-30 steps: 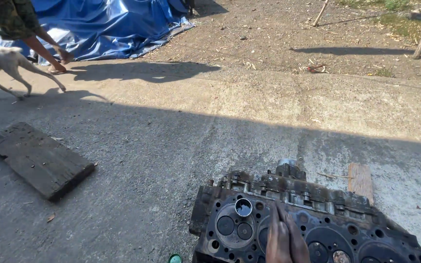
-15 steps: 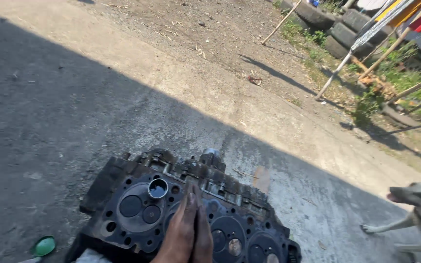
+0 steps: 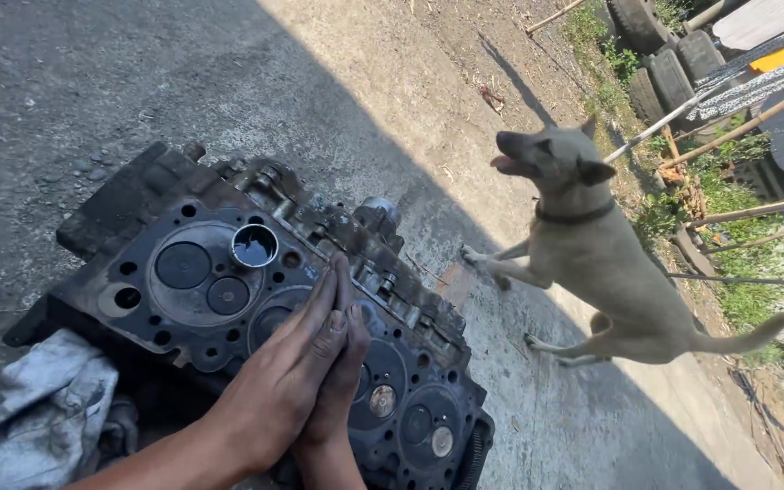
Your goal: Lapping engine valves by rotating the valve stem between palms to resurface the valve seat
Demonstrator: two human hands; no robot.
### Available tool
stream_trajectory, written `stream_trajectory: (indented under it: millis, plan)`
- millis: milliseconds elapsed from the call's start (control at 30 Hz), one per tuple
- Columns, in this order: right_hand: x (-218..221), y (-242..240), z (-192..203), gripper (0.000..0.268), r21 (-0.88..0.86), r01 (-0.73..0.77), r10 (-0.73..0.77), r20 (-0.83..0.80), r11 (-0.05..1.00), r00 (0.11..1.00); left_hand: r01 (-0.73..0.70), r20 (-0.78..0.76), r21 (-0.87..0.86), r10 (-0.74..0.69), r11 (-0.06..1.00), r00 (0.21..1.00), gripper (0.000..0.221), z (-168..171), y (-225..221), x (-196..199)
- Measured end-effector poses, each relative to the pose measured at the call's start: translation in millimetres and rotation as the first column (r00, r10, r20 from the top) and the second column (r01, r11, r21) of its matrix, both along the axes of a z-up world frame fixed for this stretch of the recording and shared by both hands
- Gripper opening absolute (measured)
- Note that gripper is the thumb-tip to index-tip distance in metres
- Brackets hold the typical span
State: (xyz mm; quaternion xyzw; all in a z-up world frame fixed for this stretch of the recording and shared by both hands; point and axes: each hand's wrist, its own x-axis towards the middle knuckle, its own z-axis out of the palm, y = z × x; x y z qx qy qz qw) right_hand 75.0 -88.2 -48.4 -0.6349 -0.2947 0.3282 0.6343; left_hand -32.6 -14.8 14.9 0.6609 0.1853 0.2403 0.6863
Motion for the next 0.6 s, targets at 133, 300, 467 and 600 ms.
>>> stream_trajectory:
  millis: [133, 300, 467, 600]
  plan:
    - [-3, 5, 19, 0.078, -0.021, -0.002, 0.002, 0.015, 1.000, 1.000, 0.025, -0.049, -0.014, -0.026, 1.000, 0.998, 0.079, 0, 2, -1]
    - [-26, 22, 49, 0.084, 0.116, 0.126, -0.127, 0.002, 0.985, 0.992, 0.041, -0.095, 0.009, -0.040, 0.999, 0.995, 0.088, 3, 4, -4]
    - [-32, 30, 56, 0.083, 0.154, 0.211, -0.181, -0.187, 0.965, 0.965, 0.226, -0.177, 0.120, -0.204, 0.967, 0.963, 0.089, 27, 22, -2]
    - [-33, 28, 57, 0.077, 0.165, 0.215, -0.186, -0.178, 0.963, 0.966, 0.142, -0.099, 0.064, -0.135, 0.988, 0.986, 0.091, 18, 16, -3]
